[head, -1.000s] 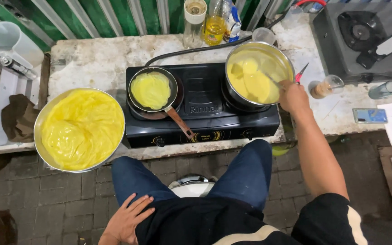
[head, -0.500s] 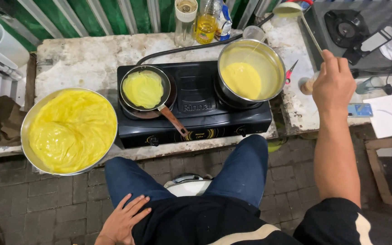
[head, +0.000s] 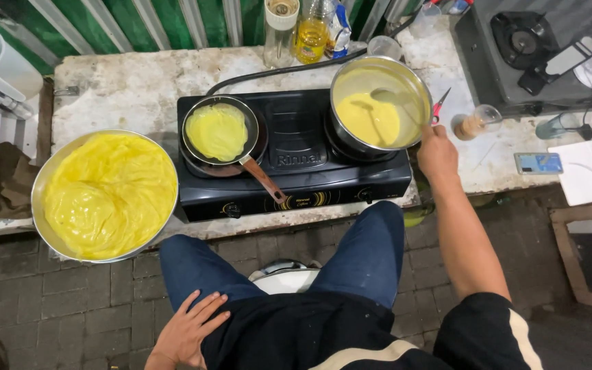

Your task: Stirring, pouring, and scraping yellow custard or batter during food preparation on a gas stove.

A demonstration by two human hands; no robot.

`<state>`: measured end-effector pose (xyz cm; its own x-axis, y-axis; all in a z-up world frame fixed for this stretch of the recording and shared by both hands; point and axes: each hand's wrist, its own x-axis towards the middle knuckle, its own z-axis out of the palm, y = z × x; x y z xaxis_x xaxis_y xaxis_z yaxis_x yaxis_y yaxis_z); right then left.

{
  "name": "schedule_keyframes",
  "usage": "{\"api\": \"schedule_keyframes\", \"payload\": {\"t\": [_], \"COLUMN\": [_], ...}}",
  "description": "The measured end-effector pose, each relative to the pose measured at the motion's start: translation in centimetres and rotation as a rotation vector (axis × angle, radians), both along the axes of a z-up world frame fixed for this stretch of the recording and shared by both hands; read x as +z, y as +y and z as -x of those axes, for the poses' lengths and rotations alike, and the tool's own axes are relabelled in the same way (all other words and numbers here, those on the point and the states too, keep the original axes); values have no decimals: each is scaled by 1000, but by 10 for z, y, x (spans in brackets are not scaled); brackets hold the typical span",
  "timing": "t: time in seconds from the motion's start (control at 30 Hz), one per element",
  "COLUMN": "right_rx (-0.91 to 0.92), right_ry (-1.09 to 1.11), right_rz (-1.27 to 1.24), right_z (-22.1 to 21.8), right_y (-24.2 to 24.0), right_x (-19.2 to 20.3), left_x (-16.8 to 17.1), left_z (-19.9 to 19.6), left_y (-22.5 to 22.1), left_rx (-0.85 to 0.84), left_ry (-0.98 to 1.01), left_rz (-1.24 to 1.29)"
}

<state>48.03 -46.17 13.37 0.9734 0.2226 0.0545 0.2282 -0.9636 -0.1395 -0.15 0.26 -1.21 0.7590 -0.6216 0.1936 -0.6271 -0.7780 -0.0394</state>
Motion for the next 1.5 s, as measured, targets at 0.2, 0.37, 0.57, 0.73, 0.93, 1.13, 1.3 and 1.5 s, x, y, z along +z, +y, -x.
{"api": "schedule_keyframes", "payload": {"t": [0.2,0.37,0.57,0.73,0.93,1.13,1.3,1.5], "right_rx": [27,-151,-131,-590,-155,-423,-591,-282], "right_ry": [3,132,-4,95,-65,491,648,622], "right_rz": [-32,-105,-451,-1132,-666,-994,-509,89], "right_z": [-43,-43,-32,27,145,198,192,178], "right_y": [-12,7,-14,-45,-68,-62,-39,4], "right_x": [-68,-47,-38,-36,-164,-160,-111,-90], "left_x": [-3,-25,-48,-20,-23,-9,-3,0], "left_z": [4,7,10,10,4,4,3,-2], "left_y": [1,-18,-25,-7,9,1,0,-16], "left_rx": [45,182,324,249,30,13,-29,75], "left_ry": [128,31,-109,82,107,187,177,18], "left_rz": [15,298,446,342,170,160,107,406]}}
